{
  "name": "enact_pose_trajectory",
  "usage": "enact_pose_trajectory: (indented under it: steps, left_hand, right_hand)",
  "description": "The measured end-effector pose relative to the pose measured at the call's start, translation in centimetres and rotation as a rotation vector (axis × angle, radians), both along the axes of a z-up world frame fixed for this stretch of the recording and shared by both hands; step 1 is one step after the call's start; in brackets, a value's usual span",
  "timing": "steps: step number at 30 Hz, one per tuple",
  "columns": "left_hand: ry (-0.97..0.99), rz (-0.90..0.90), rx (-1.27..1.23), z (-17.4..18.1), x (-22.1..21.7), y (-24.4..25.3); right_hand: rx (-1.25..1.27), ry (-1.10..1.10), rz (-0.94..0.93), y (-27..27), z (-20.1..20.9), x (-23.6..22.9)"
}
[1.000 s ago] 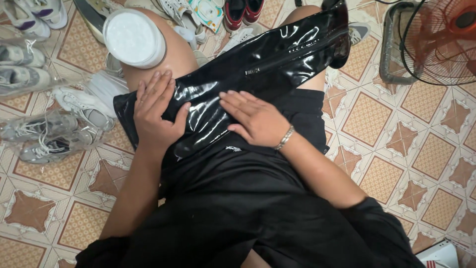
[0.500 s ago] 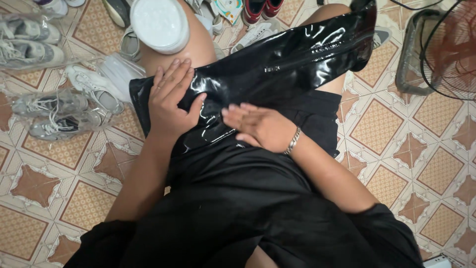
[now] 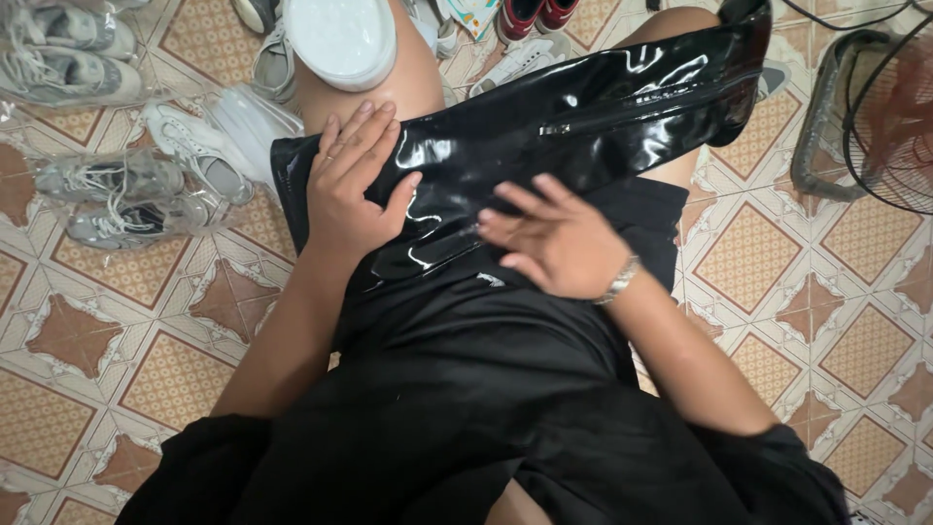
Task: Cleaning and polishing a pair of black high-heeled boots using cleaning cream and a cloth.
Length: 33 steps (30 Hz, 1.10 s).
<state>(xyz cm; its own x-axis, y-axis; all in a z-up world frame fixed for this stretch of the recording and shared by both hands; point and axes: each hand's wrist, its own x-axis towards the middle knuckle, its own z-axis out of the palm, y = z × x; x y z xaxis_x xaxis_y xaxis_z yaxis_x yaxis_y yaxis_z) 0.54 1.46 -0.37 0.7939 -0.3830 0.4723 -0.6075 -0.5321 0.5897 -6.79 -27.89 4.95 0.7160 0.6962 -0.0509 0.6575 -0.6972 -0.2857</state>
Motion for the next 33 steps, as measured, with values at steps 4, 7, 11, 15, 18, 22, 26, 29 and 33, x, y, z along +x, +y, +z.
enact_pose_trajectory:
  steps: [4, 7, 11, 15, 18, 22, 26, 29, 33]
  left_hand:
    - [0.000, 0.011, -0.024, 0.0, 0.2, -0.1]
    - [-0.011, 0.017, -0.036, -0.1, 0.2, -0.4]
    - [-0.005, 0.009, -0.012, 0.4, 0.1, -0.3]
    - [0.013, 0.002, -0.035, 0.3, 0.1, -0.4]
    - [-0.007, 0.013, -0.045, 0.2, 0.2, -0.5]
    - [-0.005, 0.006, -0.005, 0.2, 0.1, -0.3]
    - [-0.001, 0.008, -0.025, 0.1, 0.1, -0.1]
    - [-0.001, 0.015, -0.049, 0.1, 0.2, -0.4]
    - [0.016, 0.004, -0.060, 0.5, 0.1, -0.5]
  right_hand:
    - [-0.096, -0.085, -0.106, -0.8, 1.0, 0.6]
    - [-0.032, -0.111, -0.148, 0.0, 0.2, 0.3]
    - [0.126, 0.087, -0.041, -0.8, -0.9, -0.2]
    - [0.050, -0.100, -0.171, 0.0, 0.3, 0.9]
    - [0.145, -0.104, -0.152, 3.3, -0.4, 1.9]
    - [0.233, 0.041, 0.009, 2.8, -1.1, 1.2]
    - [0.120, 0.015, -0.011, 1.3, -1.2, 2.2]
    - [0.112, -0.070, -0.135, 2.4, -0.7, 3.8]
    - [0.221, -0.080, -0.165, 5.8, -1.3, 5.9]
